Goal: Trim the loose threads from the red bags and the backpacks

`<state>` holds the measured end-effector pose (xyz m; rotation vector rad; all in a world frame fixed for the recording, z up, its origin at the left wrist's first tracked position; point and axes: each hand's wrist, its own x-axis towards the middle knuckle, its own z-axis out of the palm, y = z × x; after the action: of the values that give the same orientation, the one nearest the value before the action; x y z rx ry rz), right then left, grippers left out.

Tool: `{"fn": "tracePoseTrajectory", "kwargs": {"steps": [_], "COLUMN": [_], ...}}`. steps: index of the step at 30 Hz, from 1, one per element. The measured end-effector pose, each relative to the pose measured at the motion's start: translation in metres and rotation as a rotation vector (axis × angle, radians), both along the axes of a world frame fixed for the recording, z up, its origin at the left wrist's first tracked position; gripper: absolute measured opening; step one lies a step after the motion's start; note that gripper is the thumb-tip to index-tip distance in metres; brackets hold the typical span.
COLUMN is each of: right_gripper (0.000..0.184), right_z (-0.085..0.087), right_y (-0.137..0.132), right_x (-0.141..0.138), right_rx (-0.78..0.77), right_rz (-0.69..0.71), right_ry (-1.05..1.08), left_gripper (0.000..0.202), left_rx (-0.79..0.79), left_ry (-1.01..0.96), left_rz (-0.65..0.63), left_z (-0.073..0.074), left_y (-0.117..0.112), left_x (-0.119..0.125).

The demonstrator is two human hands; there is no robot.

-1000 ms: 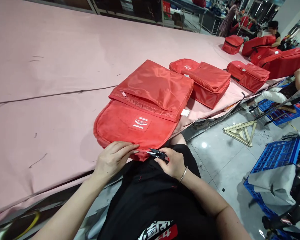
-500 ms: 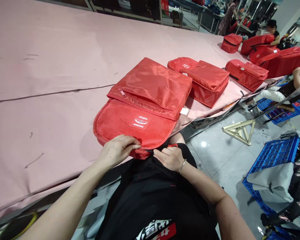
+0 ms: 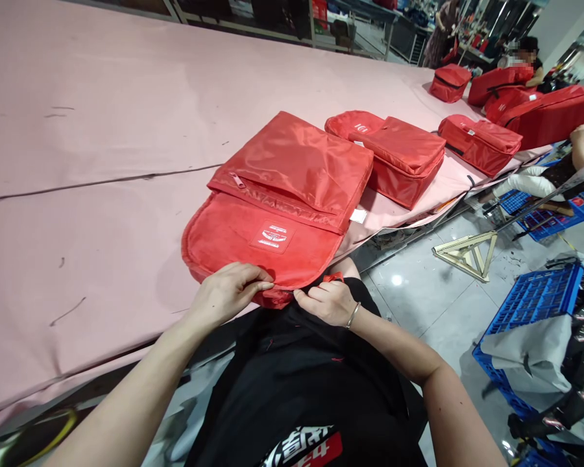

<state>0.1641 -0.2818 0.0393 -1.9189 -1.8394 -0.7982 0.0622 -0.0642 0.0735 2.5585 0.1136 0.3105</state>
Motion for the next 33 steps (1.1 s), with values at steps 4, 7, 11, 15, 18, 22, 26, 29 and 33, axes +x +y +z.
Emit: {"fn": "tracePoseTrajectory", "kwargs": {"steps": [4,7,11,15,18,22,26,29,33], "right_gripper": [0.023,0.024,0.025,0.023,0.019,0.020,0.018,0.017,0.020], "right_z": [0.000,0.001,0.005,0.007,0.009,0.010,0.011,0.010,0.007], "right_y": [0.001,0.001,0.001,0.002,-0.002,-0.010,-0.016,-0.016,-0.013], "right_x": [0.002,0.003,0.005,0.006,0.006,0.005,0.004,0.004,0.004], "right_rx": [-0.064,-0.112,-0.088,-0.079,-0.023,-0.057,-0.016,0.019,-0.062], "right_rz": [0.014,0.021,0.045,0.032,0.022,0.003,-0.003,-0.006,-0.007], "right_ry": [0.018,0.022,-0.020,-0.003,0.006,0.063,0.093,0.086,0.106], "left_gripper": [0.031,0.031,0.030,0.029,0.024,0.011,0.010,0.014,0.018], "left_rx": [-0.001,-0.007,0.000,0.021,0.048,0.104,0.010,-0.088,-0.184], "left_ry": [-0.047,-0.051,-0.047,-0.093,-0.249,-0.531,-0.571,-0.525,-0.472], "left_rz": [0.004,0.007,0.006,0.015,0.089,0.397,0.514,0.565,0.592], "left_z": [-0.003,-0.003,-0.004,-0.008,-0.016,-0.033,-0.048,-0.051,-0.048], "left_y": [0.000,-0.001,0.001,-0.001,-0.013,-0.041,-0.066,-0.075,-0.082], "left_x": [-0.001,-0.001,-0.002,-0.005,-0.013,-0.029,-0.034,-0.030,-0.025]}}
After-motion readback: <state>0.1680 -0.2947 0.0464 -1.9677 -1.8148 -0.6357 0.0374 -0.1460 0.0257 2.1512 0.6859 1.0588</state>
